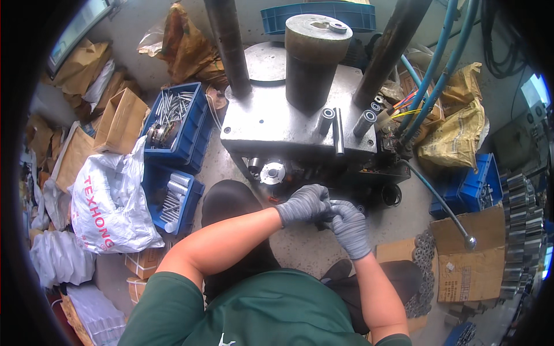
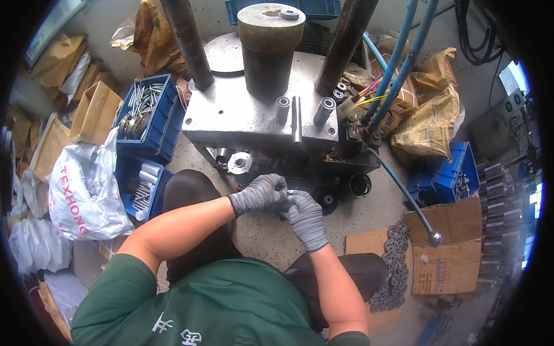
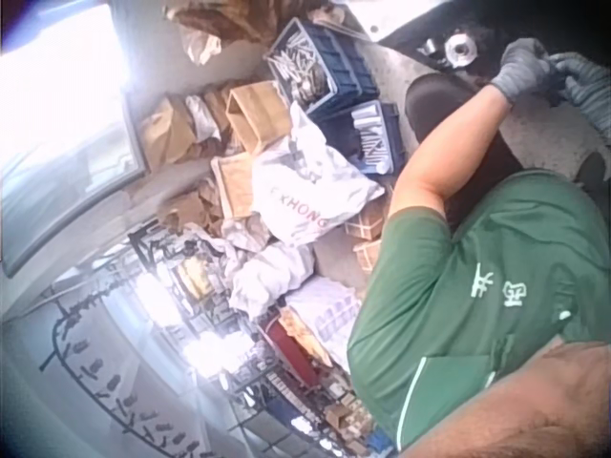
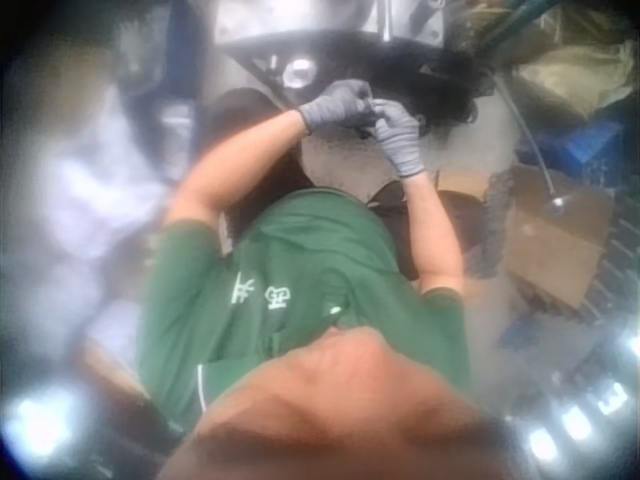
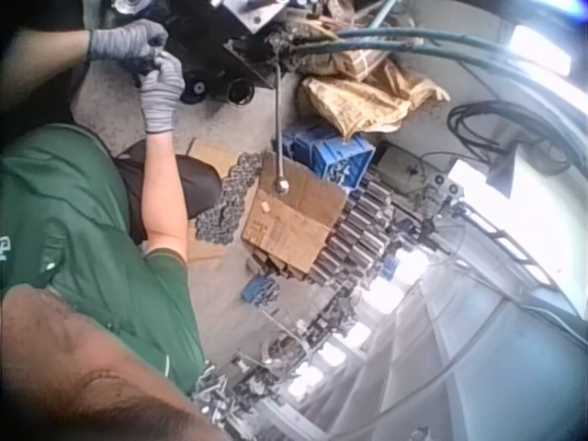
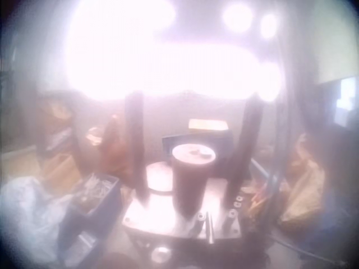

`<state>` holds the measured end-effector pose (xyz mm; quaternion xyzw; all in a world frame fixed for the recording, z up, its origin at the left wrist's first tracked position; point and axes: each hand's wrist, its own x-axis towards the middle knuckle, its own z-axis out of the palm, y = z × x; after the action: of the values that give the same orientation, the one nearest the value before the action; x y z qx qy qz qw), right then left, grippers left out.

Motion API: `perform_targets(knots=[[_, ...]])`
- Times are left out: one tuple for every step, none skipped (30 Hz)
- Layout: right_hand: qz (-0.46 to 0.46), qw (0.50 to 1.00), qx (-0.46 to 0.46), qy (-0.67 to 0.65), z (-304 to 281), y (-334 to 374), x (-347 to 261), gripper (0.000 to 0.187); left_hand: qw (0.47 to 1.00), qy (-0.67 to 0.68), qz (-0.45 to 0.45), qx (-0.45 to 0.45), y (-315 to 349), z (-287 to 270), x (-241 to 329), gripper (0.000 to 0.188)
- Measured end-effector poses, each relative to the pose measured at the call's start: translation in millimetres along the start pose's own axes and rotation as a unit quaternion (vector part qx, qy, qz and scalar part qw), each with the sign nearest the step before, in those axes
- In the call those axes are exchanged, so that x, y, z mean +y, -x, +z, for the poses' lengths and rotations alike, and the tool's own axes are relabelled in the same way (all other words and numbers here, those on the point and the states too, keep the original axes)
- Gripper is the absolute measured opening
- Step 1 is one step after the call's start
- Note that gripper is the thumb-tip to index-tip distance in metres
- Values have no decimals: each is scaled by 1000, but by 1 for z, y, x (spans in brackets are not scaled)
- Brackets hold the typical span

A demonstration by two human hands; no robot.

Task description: Operating a manual press machine to assemble or stamp metal components.

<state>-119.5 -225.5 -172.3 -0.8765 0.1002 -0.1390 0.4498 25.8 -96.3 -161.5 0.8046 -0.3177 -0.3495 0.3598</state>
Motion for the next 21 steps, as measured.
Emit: perform_targets(knots=[[0,1000,2,5,3,1,6,29,1000,0,0,0,0,0,1,15],[0,1000,3,9,4,2,6,29,1000,27,-9,-5,1,-2,1,15],[0,1000,2,8,3,2,6,29,998,53,-18,-10,2,-3,2,15],[-18,999,12,30,1,2,5,30,998,53,-19,-9,-1,0,-4,15],[-36,998,23,53,0,1,4,31,997,74,4,15,-5,2,-8,16],[-37,998,24,53,0,0,4,31,994,95,27,38,-8,3,-11,18],[-43,997,34,48,0,0,4,31,994,94,27,39,-10,4,-14,18],[-48,997,44,44,0,-1,3,31,992,127,-19,10,-4,-3,-3,18],[-48,997,45,44,-1,0,0,31,985,160,-65,-18,0,-6,4,19],[-38,997,32,54,-2,0,-3,30,985,159,-65,-19,-1,-4,2,19],[-29,997,17,63,-2,1,-7,29,984,170,-46,-22,-1,-1,-3,19],[-29,997,17,62,-1,1,-9,29,983,181,-28,-26,-2,2,-6,19],[-37,997,20,71,0,1,-10,28,983,181,-28,-26,-3,4,-10,19],[-45,996,24,80,-1,2,-10,27,987,158,-14,-18,-5,4,-10,18],[-44,996,24,80,0,3,-7,27,991,134,0,-11,-6,4,-9,16],[-51,995,38,75,2,4,-2,27,991,134,1,-12,-6,6,-9,16],[-59,995,51,69,2,3,-1,26,985,174,-18,-12,-4,5,-5,16],[-59,995,51,69,0,3,0,26,976,213,-36,-11,-3,5,-3,16],[-73,990,80,86,-3,2,0,26,976,213,-36,-11,-7,6,-7,16],[-87,985,108,103,-7,0,-2,25,980,191,-41,32,-10,6,-10,15],[-88,985,107,102,-13,-2,-5,25,982,168,-47,75,-13,6,-14,14]])
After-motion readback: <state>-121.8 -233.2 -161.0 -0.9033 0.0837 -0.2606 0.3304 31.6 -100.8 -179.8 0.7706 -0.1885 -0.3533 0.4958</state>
